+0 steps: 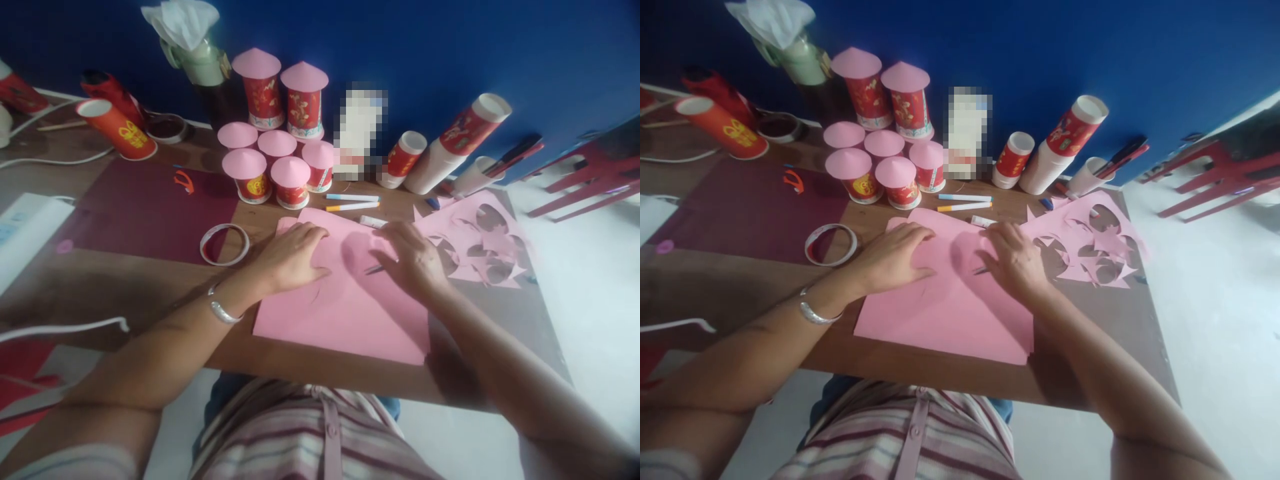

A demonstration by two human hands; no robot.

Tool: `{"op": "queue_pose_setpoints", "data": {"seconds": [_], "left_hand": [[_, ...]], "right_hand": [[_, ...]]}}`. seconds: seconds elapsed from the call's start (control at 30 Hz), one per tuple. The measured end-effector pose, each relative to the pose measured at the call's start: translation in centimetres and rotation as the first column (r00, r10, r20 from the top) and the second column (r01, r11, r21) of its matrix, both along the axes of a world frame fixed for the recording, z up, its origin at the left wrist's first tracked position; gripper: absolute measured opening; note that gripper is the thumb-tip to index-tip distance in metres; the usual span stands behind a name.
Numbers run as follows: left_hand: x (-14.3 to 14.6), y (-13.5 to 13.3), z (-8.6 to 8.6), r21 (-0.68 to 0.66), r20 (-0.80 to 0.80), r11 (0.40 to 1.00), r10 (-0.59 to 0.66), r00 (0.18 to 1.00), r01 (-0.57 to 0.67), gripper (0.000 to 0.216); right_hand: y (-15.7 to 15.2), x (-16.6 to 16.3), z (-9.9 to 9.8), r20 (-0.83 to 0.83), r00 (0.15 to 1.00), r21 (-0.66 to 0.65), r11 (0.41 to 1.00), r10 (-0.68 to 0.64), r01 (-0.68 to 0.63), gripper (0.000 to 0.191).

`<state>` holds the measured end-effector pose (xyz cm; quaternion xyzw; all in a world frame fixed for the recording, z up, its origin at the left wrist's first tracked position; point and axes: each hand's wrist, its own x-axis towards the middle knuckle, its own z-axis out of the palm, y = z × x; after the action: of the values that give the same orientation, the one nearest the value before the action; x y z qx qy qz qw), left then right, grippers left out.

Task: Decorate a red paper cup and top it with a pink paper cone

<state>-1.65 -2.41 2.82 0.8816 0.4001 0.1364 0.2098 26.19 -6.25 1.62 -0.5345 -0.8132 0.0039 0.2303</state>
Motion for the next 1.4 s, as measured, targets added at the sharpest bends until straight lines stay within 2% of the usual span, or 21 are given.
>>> {"op": "queue_pose_setpoints", "data": {"seconds": [0.1,0.23,0.43,0.53,0.67,0.73,0.83,0.97,1.07,1.23,1.3,1.4], "left_hand": [[0.4,-0.3,-0.1,0.032,-0.047,0.999,-0.042,0.998,0.044,0.062],[1.1,-0.5,-0.2,-0.008,-0.031,0.999,-0.046,0.998,0.046,0.057],[1.5,-0.5,-0.1,-0.075,-0.009,0.997,-0.035,0.999,0.034,0.055],[1.4,-0.5,0.0,-0.112,0.027,0.993,-0.027,0.999,0.029,0.057],[1.0,-0.4,0.0,-0.129,0.171,0.991,0.004,0.985,0.019,0.056],[0.8,-0.2,-0.1,-0.143,0.282,0.99,0.035,0.959,0.006,0.055],[0.6,0.3,-0.3,-0.253,0.415,0.967,0.107,0.903,0.002,0.048],[0.8,0.7,-0.7,-0.383,0.418,0.923,0.189,0.889,-0.017,0.04],[0.9,1.0,-0.7,-0.379,0.419,0.925,0.191,0.888,-0.02,0.031],[0.8,1.3,-0.4,-0.409,0.409,0.912,0.184,0.894,0.0,0.014],[0.7,1.3,-0.2,-0.464,0.452,0.886,0.228,0.862,0.009,0.018],[0.6,1.3,0.2,-0.574,0.542,0.819,0.383,0.748,-0.003,0.021]], "right_hand": [[-2.2,-2.4,0.6,0.043,0.99,-0.077,0.989,0.131,-0.128,0.042],[-2.8,-3.6,0.4,0.102,0.989,-0.118,0.989,0.104,-0.092,0.052],[-2.0,-3.7,0.4,0.075,0.994,-0.162,0.984,0.084,-0.071,0.061],[-1.9,-3.8,0.4,-0.002,0.999,-0.257,0.965,0.049,-0.048,0.06],[-1.8,-3.7,0.5,-0.186,0.982,-0.376,0.925,-0.02,-0.053,0.054],[-1.7,-3.6,0.9,-0.281,0.96,-0.377,0.921,-0.01,-0.101,0.054],[-1.3,-3.5,1.9,-0.372,0.928,-0.356,0.919,0.028,-0.171,0.049],[-0.6,-3.8,2.6,-0.411,0.909,-0.333,0.916,0.071,-0.223,0.04],[-0.2,-4.0,2.1,-0.475,0.875,-0.33,0.903,0.093,-0.275,0.04],[0.1,-4.0,1.0,-0.592,0.806,-0.333,0.902,0.028,-0.276,0.039],[0.2,-3.9,0.8,-0.675,0.737,-0.33,0.909,-0.037,-0.256,0.034],[0.5,-3.9,0.6,-0.784,0.588,-0.373,0.908,-0.198,-0.192,0.033]]}}
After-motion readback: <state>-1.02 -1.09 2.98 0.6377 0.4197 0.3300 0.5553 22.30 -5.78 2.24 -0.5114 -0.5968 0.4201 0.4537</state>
